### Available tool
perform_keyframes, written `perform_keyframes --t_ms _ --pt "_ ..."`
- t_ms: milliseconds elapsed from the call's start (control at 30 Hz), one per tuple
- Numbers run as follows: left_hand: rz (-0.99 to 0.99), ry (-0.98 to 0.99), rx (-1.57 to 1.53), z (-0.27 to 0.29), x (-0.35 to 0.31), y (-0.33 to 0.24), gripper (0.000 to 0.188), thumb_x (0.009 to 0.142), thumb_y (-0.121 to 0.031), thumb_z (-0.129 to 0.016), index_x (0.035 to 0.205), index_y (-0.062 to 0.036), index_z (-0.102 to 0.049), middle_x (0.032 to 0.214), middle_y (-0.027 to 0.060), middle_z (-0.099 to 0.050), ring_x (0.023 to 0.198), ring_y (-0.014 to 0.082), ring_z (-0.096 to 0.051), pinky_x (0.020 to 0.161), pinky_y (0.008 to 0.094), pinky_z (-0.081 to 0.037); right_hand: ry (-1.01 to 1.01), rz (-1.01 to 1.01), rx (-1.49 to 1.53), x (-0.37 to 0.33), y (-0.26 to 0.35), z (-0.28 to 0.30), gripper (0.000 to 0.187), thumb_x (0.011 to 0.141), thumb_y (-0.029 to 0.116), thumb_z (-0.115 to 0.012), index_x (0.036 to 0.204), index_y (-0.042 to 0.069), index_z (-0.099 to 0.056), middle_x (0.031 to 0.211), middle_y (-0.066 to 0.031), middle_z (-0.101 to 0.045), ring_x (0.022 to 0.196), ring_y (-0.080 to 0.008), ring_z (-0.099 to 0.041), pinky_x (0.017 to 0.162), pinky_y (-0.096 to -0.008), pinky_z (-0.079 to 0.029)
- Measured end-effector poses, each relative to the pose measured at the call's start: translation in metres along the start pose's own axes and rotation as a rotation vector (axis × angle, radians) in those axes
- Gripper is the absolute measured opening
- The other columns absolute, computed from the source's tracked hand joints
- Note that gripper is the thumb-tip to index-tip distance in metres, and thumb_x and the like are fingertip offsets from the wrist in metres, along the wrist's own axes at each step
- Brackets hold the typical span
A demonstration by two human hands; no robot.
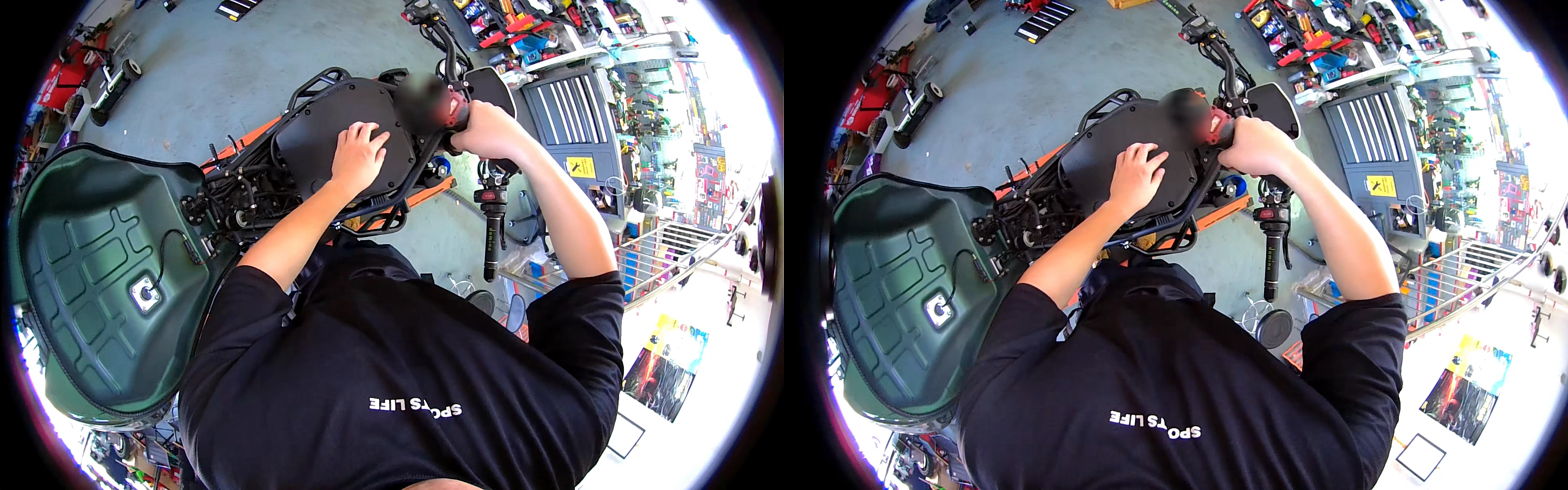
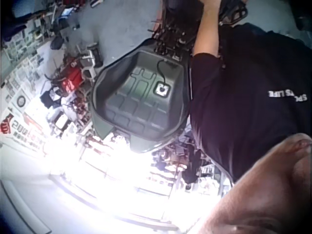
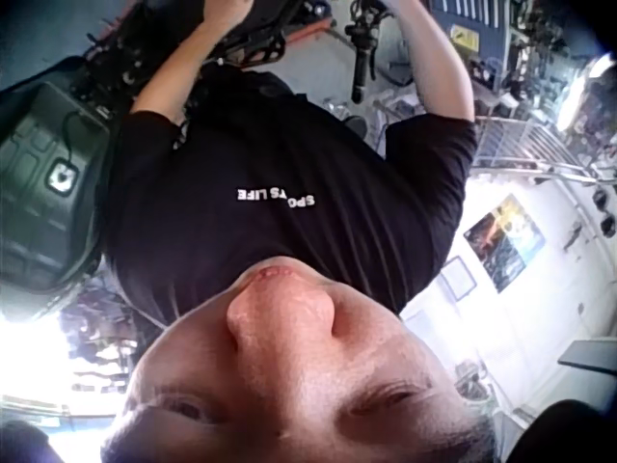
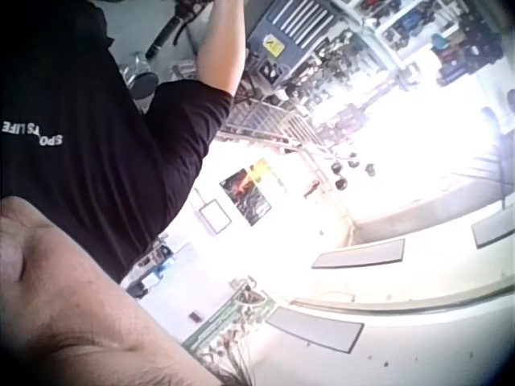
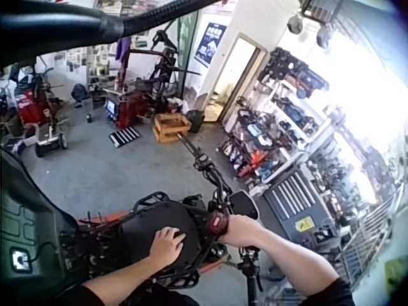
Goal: The person uses a cordless impact driver to fasten screws into a black plastic cover on a motorcycle frame. The person systematically moves around the cover, securing multiple fasteners to attach the component to the bike.
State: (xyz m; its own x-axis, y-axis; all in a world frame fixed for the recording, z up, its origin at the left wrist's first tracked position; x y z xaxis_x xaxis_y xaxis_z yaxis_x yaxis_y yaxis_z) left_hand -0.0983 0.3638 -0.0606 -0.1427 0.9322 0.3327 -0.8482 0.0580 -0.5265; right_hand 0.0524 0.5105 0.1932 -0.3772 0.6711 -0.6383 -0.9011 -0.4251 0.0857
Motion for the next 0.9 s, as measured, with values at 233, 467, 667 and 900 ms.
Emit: perform_keyframes --t_ms 233,467,667,900 --pt "-0.001 0.101 0.118 -0.009 -0.005 -0.007 0.044 0.101 -0.034 -0.08 0.144 -0.0244 -0.078 0.154 0.002 -0.061 0.148 0.0262 -0.05 0.118 0.0529 -0.04 0.058 0.006 -0.048 0.014 0.011 -0.005 0.032 0.088 0.032 -0.074 0.088 0.0 -0.078 0.076 -0.0139 -0.08 0.078 -0.0288 -0.083 0.083 -0.0421 -0.067" --pt "0.0 0.1 0.153 -0.014 -0.008 -0.005 0.044 0.104 -0.037 -0.076 0.147 -0.0265 -0.077 0.156 0.0006 -0.06 0.15 0.0249 -0.049 0.12 0.0532 -0.039 0.07 0.012 -0.093 0.023 0.021 -0.007 0.032 0.088 0.032 -0.075 0.09 0.0 -0.08 0.075 -0.0121 -0.081 0.078 -0.0279 -0.084 0.084 -0.0417 -0.067" --pt "0.006 0.106 0.158 -0.013 -0.009 -0.005 0.044 0.105 -0.038 -0.075 0.147 -0.0268 -0.076 0.158 0.001 -0.059 0.151 0.0245 -0.048 0.12 0.0534 -0.038 0.034 0.051 -0.066 0.029 0.025 -0.009 0.03 0.085 0.029 -0.078 0.079 -0.001 -0.077 0.067 -0.0136 -0.075 0.064 -0.0264 -0.079 0.074 -0.0398 -0.065" --pt "0.006 0.107 0.15 -0.014 -0.01 -0.004 0.045 0.105 -0.038 -0.075 0.148 -0.026 -0.076 0.159 0.0011 -0.058 0.152 0.0246 -0.048 0.121 0.0533 -0.037 0.055 0.053 -0.078 0.031 0.029 -0.008 0.03 0.084 0.028 -0.077 0.074 0.0 -0.076 0.064 -0.0132 -0.074 0.062 -0.027 -0.078 0.071 -0.0398 -0.064"
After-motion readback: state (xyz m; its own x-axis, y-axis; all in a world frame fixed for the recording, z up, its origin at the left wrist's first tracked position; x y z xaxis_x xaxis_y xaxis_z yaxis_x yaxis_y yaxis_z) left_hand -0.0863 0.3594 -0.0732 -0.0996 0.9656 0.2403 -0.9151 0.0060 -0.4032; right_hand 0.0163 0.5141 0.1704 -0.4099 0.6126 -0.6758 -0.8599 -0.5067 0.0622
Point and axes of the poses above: each hand's wrist, its own x-axis towards the middle knuckle, its own z-axis out of the back of the hand, y = z × x, the point moved 3 cm from there along x, towards the middle knuckle
